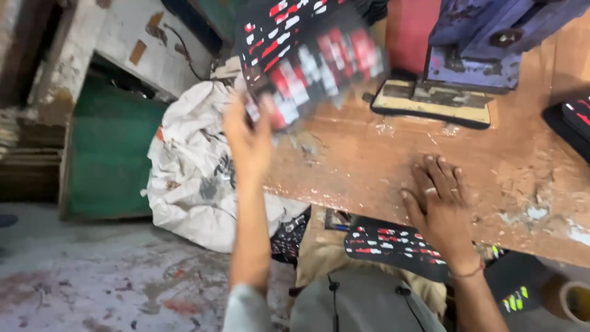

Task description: The recorder sorts and stacks patterned fabric pieces on a production workbench near a press machine.

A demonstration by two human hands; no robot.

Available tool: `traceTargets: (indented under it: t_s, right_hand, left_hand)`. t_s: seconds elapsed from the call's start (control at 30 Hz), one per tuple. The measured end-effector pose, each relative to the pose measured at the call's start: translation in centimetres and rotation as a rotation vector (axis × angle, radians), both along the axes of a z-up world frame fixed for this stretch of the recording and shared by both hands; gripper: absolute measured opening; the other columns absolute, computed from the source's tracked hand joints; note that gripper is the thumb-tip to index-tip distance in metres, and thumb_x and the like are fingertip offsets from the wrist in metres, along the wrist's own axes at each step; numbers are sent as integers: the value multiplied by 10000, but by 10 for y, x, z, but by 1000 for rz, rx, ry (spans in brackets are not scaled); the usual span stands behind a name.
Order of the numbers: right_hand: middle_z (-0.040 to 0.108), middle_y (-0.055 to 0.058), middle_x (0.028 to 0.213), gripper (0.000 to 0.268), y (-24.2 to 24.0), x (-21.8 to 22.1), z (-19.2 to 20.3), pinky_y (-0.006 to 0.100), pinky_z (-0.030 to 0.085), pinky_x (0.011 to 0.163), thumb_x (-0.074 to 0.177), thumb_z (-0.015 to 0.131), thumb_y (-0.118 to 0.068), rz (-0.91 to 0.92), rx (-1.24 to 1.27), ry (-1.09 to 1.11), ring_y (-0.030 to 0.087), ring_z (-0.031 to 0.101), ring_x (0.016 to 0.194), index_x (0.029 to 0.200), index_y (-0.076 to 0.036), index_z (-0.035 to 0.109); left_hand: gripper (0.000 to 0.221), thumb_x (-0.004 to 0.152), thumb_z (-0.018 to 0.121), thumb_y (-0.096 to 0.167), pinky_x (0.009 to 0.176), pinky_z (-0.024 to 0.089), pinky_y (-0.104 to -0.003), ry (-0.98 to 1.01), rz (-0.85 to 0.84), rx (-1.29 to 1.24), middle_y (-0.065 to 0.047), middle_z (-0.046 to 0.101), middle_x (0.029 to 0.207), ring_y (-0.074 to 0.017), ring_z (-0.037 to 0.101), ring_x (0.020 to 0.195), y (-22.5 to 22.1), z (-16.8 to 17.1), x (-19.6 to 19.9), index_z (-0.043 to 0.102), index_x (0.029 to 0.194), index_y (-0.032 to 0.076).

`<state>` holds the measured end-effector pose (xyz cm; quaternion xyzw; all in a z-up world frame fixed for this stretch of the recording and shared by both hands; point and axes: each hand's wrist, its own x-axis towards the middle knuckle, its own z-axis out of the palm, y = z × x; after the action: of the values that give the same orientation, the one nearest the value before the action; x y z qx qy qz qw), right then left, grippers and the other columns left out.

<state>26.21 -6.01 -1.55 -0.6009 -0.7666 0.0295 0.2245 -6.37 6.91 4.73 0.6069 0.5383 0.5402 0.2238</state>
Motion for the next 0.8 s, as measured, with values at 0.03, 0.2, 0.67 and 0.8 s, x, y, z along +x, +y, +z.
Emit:
traceTargets:
  t_s: [0.03,0.2,0.67,0.8]
  right_hand:
    - [537,193,1512,508,0,-2,3,541,304,1242,952,656,-305,-3,12,16,376,456,1463,1378,-32,610]
    - [548,178,1497,490,-7,11,6,532,318,1223,950,658,-294,-29,40,22,376,474,1442,1373,-49,625]
    - [666,257,1276,442,0,125,33,514,519,968,921,596,33,-231,169,-18,437,635,1119,1362,46,628]
    - [666,181,1251,296,0,47,15,504,480,1095,894,696,-176,-74,-50,47,409,609,1228,1149,-32,657]
  left_hand:
    - [354,1043,670,71,1038,491,-319,-112,-39,114,-135,686,1286,-192,634,1175,23,23,-3,586,1382,13]
    - [525,1024,730,48,1157,498,-345,115,30,318,-174,679,1403,-287,683,1318,107,54,-15,508,1500,22]
    - [968,680,916,433,1109,417,-493,719,-218,-196,-167,562,1441,-428,506,1305,98,72,-14,522,1506,116]
    - [1051,727,998,433,1105,384,-557,806,-237,198,-260,493,1474,-479,454,1326,67,72,9,486,1530,-12]
